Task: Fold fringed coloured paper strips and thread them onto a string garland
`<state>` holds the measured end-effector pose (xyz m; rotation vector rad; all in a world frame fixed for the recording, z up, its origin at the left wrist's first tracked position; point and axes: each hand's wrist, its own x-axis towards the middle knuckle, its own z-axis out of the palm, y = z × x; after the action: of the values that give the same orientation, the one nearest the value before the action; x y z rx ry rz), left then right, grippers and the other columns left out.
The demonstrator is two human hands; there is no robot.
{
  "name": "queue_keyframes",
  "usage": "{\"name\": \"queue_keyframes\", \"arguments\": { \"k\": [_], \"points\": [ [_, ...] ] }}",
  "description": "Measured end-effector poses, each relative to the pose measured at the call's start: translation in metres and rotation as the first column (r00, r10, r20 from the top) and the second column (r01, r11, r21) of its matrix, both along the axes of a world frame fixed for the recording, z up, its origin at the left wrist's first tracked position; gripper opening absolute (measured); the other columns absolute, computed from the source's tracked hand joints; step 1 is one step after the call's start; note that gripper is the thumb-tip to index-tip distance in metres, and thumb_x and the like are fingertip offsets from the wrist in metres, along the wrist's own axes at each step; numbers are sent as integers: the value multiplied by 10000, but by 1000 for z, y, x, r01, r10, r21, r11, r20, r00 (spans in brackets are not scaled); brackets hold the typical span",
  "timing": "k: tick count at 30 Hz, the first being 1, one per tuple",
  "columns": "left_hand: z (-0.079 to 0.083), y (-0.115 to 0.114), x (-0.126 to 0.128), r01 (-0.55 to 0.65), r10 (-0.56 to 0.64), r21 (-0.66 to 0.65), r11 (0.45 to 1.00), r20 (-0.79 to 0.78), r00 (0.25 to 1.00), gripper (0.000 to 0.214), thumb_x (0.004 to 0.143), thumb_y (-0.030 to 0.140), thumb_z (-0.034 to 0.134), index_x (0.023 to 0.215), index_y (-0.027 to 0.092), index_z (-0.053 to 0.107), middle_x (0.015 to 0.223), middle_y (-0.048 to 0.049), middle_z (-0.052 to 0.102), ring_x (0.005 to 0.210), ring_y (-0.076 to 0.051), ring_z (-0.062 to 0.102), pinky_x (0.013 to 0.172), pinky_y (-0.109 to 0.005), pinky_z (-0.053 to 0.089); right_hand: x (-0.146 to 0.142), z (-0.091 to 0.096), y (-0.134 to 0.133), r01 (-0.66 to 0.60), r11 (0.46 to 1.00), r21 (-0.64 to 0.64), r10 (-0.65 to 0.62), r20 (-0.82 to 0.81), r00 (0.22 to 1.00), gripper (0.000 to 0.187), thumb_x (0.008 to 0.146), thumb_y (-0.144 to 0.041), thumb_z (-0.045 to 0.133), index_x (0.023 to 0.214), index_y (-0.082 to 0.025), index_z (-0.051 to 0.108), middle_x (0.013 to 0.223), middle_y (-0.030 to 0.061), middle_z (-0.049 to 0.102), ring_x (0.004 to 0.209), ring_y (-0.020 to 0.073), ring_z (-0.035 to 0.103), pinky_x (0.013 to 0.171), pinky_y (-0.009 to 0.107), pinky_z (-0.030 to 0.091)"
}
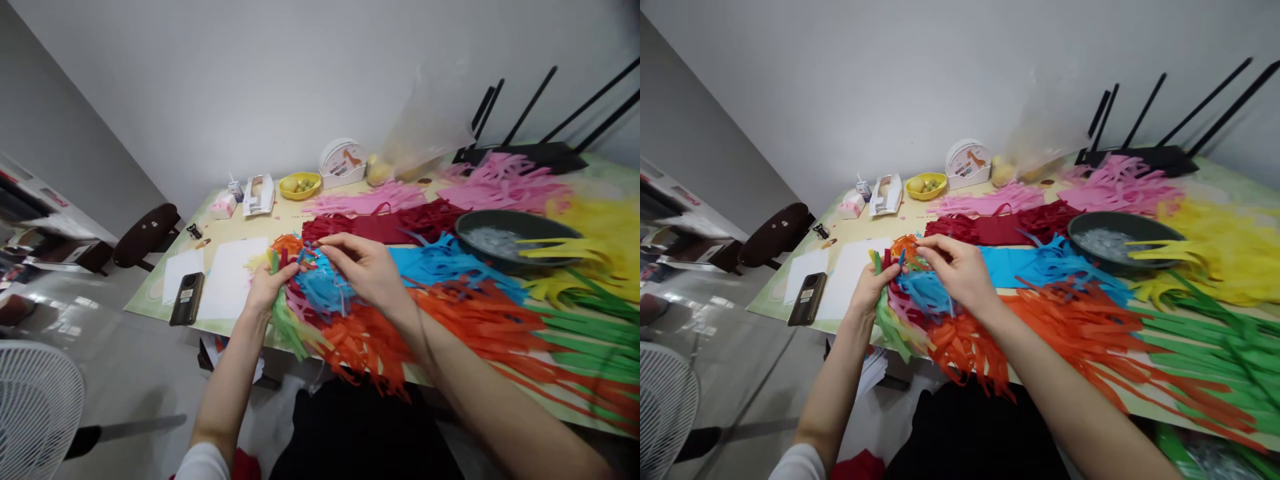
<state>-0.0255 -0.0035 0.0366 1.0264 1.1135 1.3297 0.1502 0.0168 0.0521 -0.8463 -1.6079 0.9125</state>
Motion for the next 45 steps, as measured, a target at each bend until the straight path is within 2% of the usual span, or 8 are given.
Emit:
{"name": "queue_keyframes", "arguments": {
  "k": [2,5,28,33,37,39,42,45],
  "points": [
    [0,-2,0,-122,122,22,992,-10,992,338,564,379,865,772,140,746,723,-42,744,693,-188,693,755,-320,550,2,-3,-10,96,992,85,-105,110,988,211,855,-317,593,891,-151,719,639,7,630,522,114,504,516,237,363],
    [2,-6,3,-193,195,55,980,-34,980,379,561,355,865,848,135,752,741,-45,753,701,-181,695,765,-311,544,-1,-8,-23,69,984,163,-106,232,967,201,871,-275,575,890,-149,730,558,-12,585,486,107,490,516,230,357],
    [2,-13,6,-185,237,222,957,-233,943,289,678,358,807,881,159,759,812,-34,750,747,-167,685,744,-276,527,-5,-6,-26,102,981,166,-142,255,956,172,859,-239,567,819,-154,711,514,-34,541,445,96,456,483,226,312],
    [4,-14,3,-110,386,460,881,-564,730,136,788,294,711,857,179,733,846,-34,740,789,-173,675,744,-275,503,-4,-7,-20,38,998,52,-51,293,955,152,859,-256,576,841,-166,697,514,-27,589,458,118,513,505,236,348],
    [3,-14,1,81,437,556,827,-727,530,77,833,217,658,891,193,704,869,-42,732,821,-174,667,768,-283,488,-4,-10,-16,-28,995,-100,51,242,969,142,866,-271,558,813,-177,650,522,-26,616,438,124,553,533,250,406],
    [3,-14,2,154,416,547,823,-765,492,83,830,178,651,900,191,695,866,-44,732,821,-175,666,759,-280,486,-5,-13,-13,-69,978,-196,93,117,989,143,849,-280,572,934,-178,626,573,-23,653,460,131,595,546,253,447],
    [4,-14,1,201,374,515,834,-793,481,67,831,163,647,882,185,684,840,-42,728,786,-168,664,729,-269,484,-5,-17,-3,-251,896,-367,204,-163,965,382,783,-317,641,1127,-177,554,624,-19,685,508,144,640,550,259,505],
    [5,-14,2,240,322,480,844,-811,489,31,827,178,660,854,187,673,815,-31,724,759,-158,659,714,-255,478,-1,-20,9,-441,750,-493,339,-286,896,351,695,-380,724,942,-161,605,606,1,678,465,125,611,492,245,509]
  ]
}}
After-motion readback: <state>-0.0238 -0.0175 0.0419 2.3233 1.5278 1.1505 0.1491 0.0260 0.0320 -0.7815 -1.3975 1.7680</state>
